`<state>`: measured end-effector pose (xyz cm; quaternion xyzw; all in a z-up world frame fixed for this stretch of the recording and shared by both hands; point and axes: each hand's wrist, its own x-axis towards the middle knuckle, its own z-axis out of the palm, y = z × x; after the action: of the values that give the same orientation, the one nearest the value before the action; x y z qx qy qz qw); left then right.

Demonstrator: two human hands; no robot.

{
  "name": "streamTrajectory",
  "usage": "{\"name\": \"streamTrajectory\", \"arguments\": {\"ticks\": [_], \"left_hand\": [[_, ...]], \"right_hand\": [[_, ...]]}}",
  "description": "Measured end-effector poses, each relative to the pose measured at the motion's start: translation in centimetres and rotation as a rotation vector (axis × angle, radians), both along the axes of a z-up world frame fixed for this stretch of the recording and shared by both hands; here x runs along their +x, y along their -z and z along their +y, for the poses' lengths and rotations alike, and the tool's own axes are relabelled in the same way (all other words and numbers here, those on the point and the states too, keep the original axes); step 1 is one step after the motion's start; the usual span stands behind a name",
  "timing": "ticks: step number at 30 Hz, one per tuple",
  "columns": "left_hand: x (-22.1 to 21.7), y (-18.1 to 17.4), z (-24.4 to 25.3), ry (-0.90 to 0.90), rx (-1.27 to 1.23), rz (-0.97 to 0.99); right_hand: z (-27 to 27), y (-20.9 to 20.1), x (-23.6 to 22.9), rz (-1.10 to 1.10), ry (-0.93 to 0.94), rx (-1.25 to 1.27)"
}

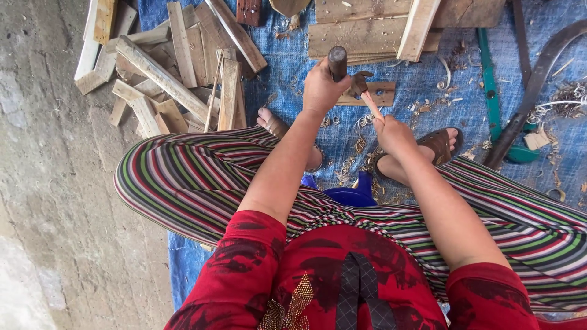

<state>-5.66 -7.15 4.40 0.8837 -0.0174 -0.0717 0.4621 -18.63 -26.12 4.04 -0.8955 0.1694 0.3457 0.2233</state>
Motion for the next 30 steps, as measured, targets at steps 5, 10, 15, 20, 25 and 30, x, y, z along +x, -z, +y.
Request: {"name": "streamTrajectory", "arguments": {"ticks": [5,10,15,20,25,30], "left_hand": [[-0.2,-0.2,-0.4,0.032,0.059,-0.026],[-0.1,-0.3,-0.4,0.067,0.063,-0.037],[-0.1,-0.9,-0.4,0.079,0.072,-0.065],[-0.3,-0.5,-0.5,0.093,0.076,-0.1],[-1.0,0.7,-0.9,0.215,0.144,-0.196],[-0.9,0.1,-0.3,0.259,0.176,-0.197]], "right_hand": [[0.2,-0.5,0.2,0.02,0.013,0.011],[0.2,-0.6,0.3,0.029,0.014,0.001],[0.3,-0.9,0.4,0.029,0.002,0.004],[0.4,-1.1,0.4,0.034,0.0,0.003],[0.5,-1.3,0.4,0.016,0.023,0.008],[0.6,-1.9,0.5,0.038,0.037,0.023]]}}
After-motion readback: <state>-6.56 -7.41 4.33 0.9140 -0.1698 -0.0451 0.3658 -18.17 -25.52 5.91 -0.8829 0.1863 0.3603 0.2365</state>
